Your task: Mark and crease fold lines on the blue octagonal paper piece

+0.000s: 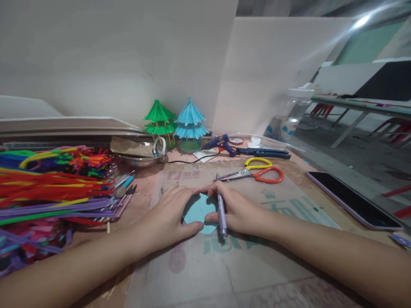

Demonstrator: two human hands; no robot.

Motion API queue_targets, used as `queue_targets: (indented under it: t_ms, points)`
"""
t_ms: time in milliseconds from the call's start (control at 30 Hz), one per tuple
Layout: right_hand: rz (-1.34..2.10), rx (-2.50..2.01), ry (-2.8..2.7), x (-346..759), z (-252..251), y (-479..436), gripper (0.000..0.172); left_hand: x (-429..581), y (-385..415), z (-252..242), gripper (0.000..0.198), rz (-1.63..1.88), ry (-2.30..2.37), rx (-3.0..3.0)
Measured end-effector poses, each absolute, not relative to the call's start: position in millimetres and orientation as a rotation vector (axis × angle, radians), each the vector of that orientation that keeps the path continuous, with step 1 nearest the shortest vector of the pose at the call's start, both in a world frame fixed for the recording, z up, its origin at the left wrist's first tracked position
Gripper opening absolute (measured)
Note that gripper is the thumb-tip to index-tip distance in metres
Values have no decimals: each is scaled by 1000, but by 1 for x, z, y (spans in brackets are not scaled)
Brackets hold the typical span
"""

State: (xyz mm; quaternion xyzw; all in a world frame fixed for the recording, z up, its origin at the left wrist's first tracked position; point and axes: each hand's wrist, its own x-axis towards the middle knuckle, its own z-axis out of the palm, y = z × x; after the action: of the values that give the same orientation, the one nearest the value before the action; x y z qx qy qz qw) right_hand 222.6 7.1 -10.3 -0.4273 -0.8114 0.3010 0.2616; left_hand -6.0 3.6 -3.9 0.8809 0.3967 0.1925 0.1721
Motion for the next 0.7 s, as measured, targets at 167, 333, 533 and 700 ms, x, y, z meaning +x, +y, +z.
queue_targets:
  t_ms: [167, 333, 533, 700]
  points:
    - [778, -1138, -2225, 222, -14, 8, 48, -4, 3, -5, 53, 563, 1111, 2516]
    - [741, -1166, -2257, 222, -13, 8, 50, -3, 2, -6, 54, 572, 1148, 2534]
    - [736, -1136, -2261, 223, -16, 9, 51, -4, 4, -8, 52, 571, 1172, 2548]
    - [722, -1116, -2259, 225, -20, 12, 52, -2, 4, -10, 50, 586, 1137, 2534]
